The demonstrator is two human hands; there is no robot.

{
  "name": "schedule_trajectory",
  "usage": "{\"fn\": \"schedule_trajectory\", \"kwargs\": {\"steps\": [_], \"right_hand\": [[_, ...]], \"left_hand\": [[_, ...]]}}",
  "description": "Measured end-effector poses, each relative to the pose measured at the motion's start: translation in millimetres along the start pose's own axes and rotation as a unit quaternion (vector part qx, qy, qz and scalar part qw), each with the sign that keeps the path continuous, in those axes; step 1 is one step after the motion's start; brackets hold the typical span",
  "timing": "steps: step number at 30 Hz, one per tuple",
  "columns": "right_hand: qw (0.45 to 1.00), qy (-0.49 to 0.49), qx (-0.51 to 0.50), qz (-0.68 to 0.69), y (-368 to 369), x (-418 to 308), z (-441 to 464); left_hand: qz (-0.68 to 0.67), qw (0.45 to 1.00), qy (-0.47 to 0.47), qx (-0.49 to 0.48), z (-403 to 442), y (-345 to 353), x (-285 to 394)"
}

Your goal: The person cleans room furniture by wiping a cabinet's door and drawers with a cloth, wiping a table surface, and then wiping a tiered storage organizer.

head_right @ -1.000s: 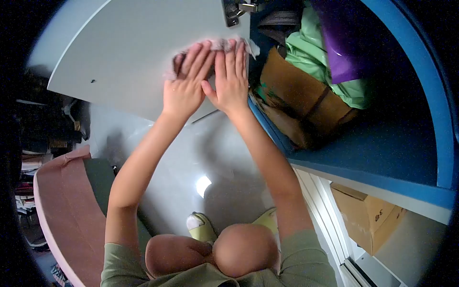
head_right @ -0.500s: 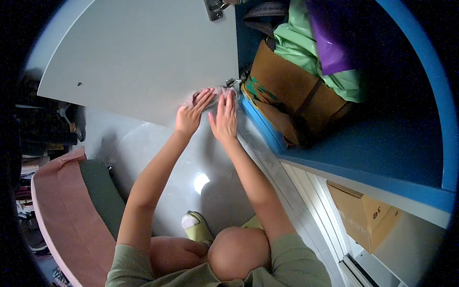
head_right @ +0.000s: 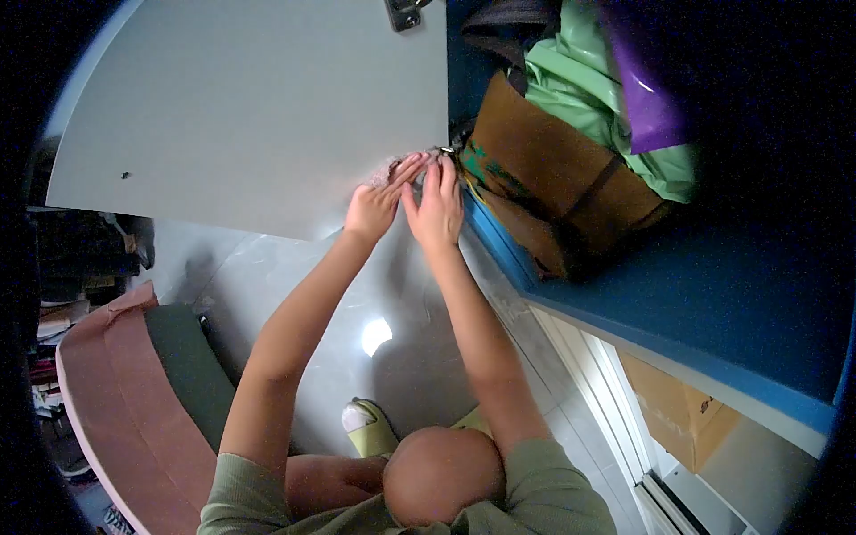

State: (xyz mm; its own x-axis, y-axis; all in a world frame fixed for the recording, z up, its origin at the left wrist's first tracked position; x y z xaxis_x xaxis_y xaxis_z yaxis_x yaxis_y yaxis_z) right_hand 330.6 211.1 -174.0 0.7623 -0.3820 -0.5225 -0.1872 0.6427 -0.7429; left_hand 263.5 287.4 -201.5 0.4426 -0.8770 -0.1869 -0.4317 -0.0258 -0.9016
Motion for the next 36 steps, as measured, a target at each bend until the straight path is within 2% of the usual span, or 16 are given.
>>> {"fn": "schedule_trajectory", "kwargs": {"steps": [1,2,4,5,13,17,19,21,24,25,26,28,30,32,34,36], "right_hand": [[1.000,0.008,-0.008,-0.019,1,-3,2],[1.000,0.018,-0.018,-0.009,2,-4,2],[0.999,0.023,0.000,0.047,-3,-6,3],[0.997,0.037,0.001,0.071,-2,-4,0],[0.976,0.083,0.015,0.199,10,-7,-13],[0.988,0.030,-0.003,0.153,30,-30,-35],[0.979,0.057,-0.040,0.189,39,-40,-42],[0.978,0.054,-0.073,0.189,46,-51,-52],[0.958,0.053,-0.153,0.235,60,-63,-70],[0.957,0.045,-0.163,0.236,65,-69,-75],[0.955,0.038,-0.173,0.237,70,-74,-81],[0.940,0.034,-0.212,0.264,79,-86,-90],[0.928,0.027,-0.237,0.287,78,-100,-97],[0.917,0.018,-0.269,0.294,84,-108,-105],[0.898,0.033,-0.301,0.319,88,-109,-109],[0.890,0.063,-0.254,0.374,90,-109,-104]], "left_hand": [[-0.036,0.995,-0.006,-0.089,-7,-1,4],[0.056,0.998,0.000,0.025,-7,-7,7],[0.237,0.937,0.001,0.255,-17,-24,13],[0.265,0.938,-0.002,0.224,-14,-16,14],[0.261,0.934,-0.008,0.243,-20,-5,4],[0.272,0.935,-0.014,0.228,-32,15,-10],[0.072,0.997,-0.032,0.007,-27,49,-29],[0.231,0.939,-0.034,0.253,-54,34,-29],[0.170,0.958,-0.009,0.232,-54,80,-49],[0.225,0.941,-0.021,0.253,-65,76,-51],[0.275,0.940,-0.009,0.204,-72,81,-54],[0.176,0.937,0.002,0.302,-89,90,-67],[0.156,0.958,0.003,0.240,-93,119,-84],[0.264,0.945,0.003,0.190,-104,117,-90],[0.291,0.931,0.034,0.217,-112,107,-89],[0.319,0.934,0.018,0.162,-105,113,-85]]}}
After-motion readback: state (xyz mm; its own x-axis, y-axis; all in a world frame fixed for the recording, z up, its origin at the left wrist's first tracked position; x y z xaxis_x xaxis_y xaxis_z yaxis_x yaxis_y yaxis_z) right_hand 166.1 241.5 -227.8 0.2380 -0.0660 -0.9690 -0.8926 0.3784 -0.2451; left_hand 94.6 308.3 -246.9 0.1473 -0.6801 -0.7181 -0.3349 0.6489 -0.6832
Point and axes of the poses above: each hand's wrist, its own z-axis towards the middle knuckle, its own y-axis out of the palm, x = y × z, the point moved 6 cm from there along z, towards the middle knuckle, and after that the axes turned 8 degrees about -z, right-handed, at the moved point
